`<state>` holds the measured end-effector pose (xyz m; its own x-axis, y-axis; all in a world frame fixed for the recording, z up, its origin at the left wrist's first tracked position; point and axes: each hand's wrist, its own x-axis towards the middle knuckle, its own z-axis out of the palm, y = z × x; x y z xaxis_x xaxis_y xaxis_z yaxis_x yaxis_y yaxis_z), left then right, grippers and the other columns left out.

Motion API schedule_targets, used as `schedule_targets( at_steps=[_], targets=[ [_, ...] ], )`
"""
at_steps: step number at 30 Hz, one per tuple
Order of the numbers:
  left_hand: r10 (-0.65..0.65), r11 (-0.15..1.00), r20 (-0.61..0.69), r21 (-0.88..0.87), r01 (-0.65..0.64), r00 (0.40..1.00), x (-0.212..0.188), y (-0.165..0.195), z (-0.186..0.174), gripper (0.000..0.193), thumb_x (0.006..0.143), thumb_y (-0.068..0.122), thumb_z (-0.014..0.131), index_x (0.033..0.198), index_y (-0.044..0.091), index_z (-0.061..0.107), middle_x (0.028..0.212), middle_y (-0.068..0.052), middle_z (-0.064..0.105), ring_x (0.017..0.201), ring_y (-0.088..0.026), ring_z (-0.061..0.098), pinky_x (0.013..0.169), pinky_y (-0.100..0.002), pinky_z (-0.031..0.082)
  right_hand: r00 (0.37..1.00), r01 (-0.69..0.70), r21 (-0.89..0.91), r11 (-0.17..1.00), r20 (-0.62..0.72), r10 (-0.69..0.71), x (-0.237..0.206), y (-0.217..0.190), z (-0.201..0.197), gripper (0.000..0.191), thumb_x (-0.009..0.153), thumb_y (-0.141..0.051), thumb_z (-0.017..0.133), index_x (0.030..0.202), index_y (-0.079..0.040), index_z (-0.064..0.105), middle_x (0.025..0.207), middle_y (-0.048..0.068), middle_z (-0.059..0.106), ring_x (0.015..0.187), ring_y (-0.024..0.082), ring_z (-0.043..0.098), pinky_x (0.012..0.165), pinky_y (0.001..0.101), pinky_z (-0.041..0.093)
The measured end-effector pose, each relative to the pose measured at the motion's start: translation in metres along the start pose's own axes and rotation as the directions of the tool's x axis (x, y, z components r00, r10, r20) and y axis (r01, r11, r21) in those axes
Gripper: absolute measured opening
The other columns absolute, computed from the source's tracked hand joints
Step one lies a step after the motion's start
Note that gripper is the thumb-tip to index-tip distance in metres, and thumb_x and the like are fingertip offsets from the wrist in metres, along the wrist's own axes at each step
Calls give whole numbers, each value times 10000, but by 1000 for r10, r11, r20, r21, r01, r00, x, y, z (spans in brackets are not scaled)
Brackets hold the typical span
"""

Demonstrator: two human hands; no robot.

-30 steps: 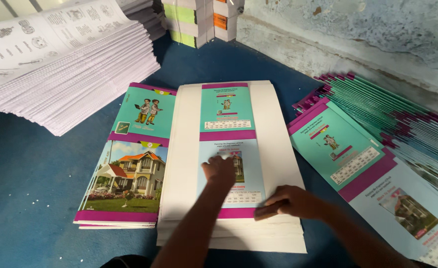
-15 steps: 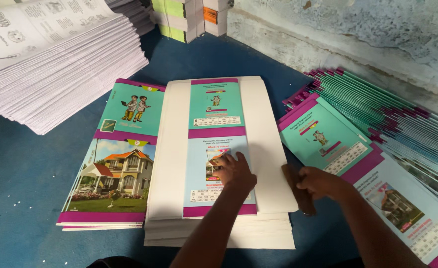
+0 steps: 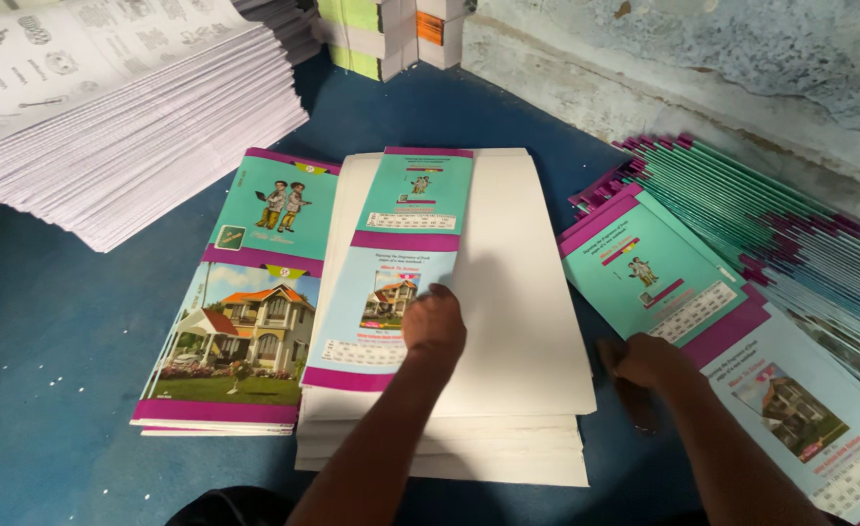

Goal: The person folds a stack of printed booklets in half along the center crease, then uses a small wooden block to press and flatten the fold. They repeat this process for multiple booklets, stacking the finished ones to the left.

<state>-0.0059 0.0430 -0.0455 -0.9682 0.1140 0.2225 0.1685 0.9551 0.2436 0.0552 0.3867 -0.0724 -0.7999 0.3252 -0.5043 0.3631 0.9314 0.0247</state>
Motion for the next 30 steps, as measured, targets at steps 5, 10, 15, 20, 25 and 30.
schedule_targets(
  at_steps=[5, 10, 15, 20, 25, 30],
  targets=[
    [-28, 994, -6, 106, 28, 1000, 10, -32, -21, 167, 901, 100, 672, 1011, -25, 677, 895, -213, 755, 826, -351, 769, 713, -448, 637, 982, 60, 217, 974, -186, -19, -6, -21, -3, 432, 961, -406, 627, 1203, -63, 729, 1132, 167, 743, 1054, 335, 721, 956, 468, 549],
    [-5, 981, -126, 194, 29, 992, 15, -57, -68, 212, 843, 104, 677, 1017, -15, 665, 876, -206, 751, 811, -353, 764, 678, -464, 634, 983, 152, 472, 868, -161, -85, -20, -45, -5, 553, 994, -520, 560, 1135, -9, 715, 852, 181, 772, 710, 279, 746, 651, 402, 590],
    [-48, 990, -150, 124, 67, 988, 24, -87, -122, 329, 962, 83, 583, 1241, -91, 591, 860, -248, 744, 747, -367, 772, 651, -436, 650, 980, 187, 472, 862, -144, -134, -20, -61, 4, 641, 947, -575, 623, 1151, 28, 697, 793, 211, 753, 604, 257, 722, 536, 341, 559],
    [-176, 984, -127, -1, 177, 976, 30, -119, -165, 261, 1033, 166, 507, 1142, -29, 644, 887, -248, 742, 788, -418, 748, 728, -508, 625, 980, 194, 576, 794, -155, -126, -21, -64, 5, 671, 901, -521, 666, 1277, 33, 625, 843, 190, 759, 614, 257, 749, 554, 363, 614],
    [-350, 929, -44, -142, 341, 936, 30, -162, -186, 355, 1004, 284, 534, 1099, -20, 689, 966, -285, 725, 888, -432, 734, 856, -519, 591, 982, 169, 549, 819, -167, -91, -26, -67, 1, 687, 899, -492, 679, 1334, 27, 567, 843, 217, 761, 609, 281, 751, 547, 376, 610],
    [-447, 881, -48, -198, 430, 893, 19, -216, -200, 351, 923, 187, 529, 1186, 55, 720, 1097, -273, 725, 1033, -445, 702, 969, -520, 535, 968, 223, 501, 836, -214, -130, -22, -66, 2, 621, 892, -493, 692, 1222, 32, 665, 833, 218, 765, 638, 290, 733, 612, 394, 568]
  ],
)
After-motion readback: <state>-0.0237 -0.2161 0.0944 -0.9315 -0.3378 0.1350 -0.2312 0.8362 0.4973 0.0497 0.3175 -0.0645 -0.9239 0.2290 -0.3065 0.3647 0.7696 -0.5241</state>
